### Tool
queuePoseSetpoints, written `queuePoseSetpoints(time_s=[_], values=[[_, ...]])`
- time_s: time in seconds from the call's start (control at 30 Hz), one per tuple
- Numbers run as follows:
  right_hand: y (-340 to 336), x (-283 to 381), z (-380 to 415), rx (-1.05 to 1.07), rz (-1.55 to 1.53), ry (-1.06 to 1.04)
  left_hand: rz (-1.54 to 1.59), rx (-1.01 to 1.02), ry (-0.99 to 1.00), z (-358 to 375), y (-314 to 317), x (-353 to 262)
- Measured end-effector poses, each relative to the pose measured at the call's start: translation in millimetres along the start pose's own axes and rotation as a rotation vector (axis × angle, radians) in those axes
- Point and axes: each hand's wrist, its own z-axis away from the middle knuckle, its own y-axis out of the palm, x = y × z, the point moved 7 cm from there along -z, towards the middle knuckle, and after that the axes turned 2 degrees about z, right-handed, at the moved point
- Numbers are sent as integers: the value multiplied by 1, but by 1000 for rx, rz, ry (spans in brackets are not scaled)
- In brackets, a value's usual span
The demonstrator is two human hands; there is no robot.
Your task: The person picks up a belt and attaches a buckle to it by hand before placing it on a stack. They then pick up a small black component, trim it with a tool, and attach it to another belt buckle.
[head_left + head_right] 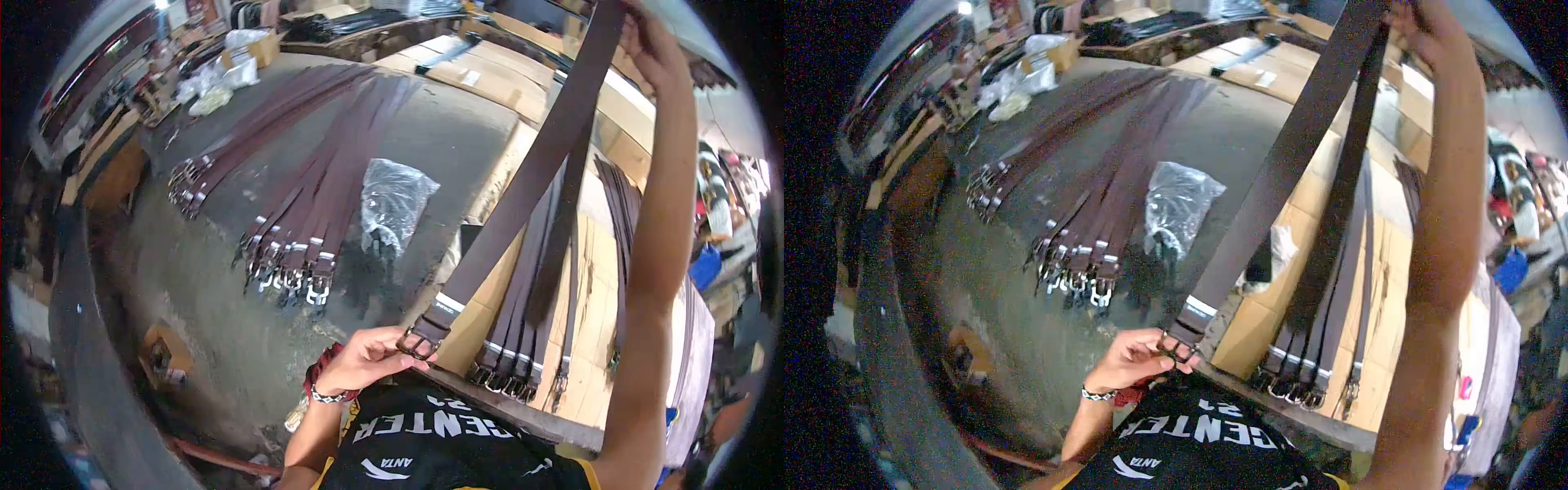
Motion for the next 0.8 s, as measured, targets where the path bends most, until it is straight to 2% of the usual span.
queuePoseSetpoints(time_s=[0.03, 0.07, 0.17, 0.2, 0.23, 0.3, 0.4, 0.5, 0.53, 0.57, 0.63, 0.7, 0.77, 0.8], values=[[7, 1, -16, 72, -54, 48, 57, -24, 49, 7, -8, -8], [69, 10, 15, -151, 42, 44, 74, -70, 46, 13, -15, -17], [78, -28, -38, -35, 23, 39, 90, -213, 85, 37, -41, -33], [96, -48, -52, 128, -114, 93, 18, -183, 146, 44, -51, -37], [129, -61, -53, 209, -124, 146, 10, -244, 171, 50, -62, -44], [180, -78, -60, 213, -132, 231, -6, -370, 218, 63, -82, -54], [195, -97, -131, 268, -213, 134, -106, -585, 307, 80, -115, -79], [247, -90, -142, 268, -219, 132, -182, -648, 468, 88, -141, -103], [243, -111, -177, 275, -287, 139, -200, -676, 468, 91, -150, -108], [250, -122, -180, 146, -239, 111, -217, -704, 467, 93, -158, -112], [246, -185, -214, 288, -218, 51, -224, -752, 475, 94, -173, -116], [266, -235, -156, 261, 336, 181, -246, -803, 446, 100, -202, -103], [274, -293, -98, 215, 707, 335, -257, -835, 347, 107, -238, -77], [268, -352, -91, 394, 845, 325, -217, -850, 300, 110, -255, -62]])
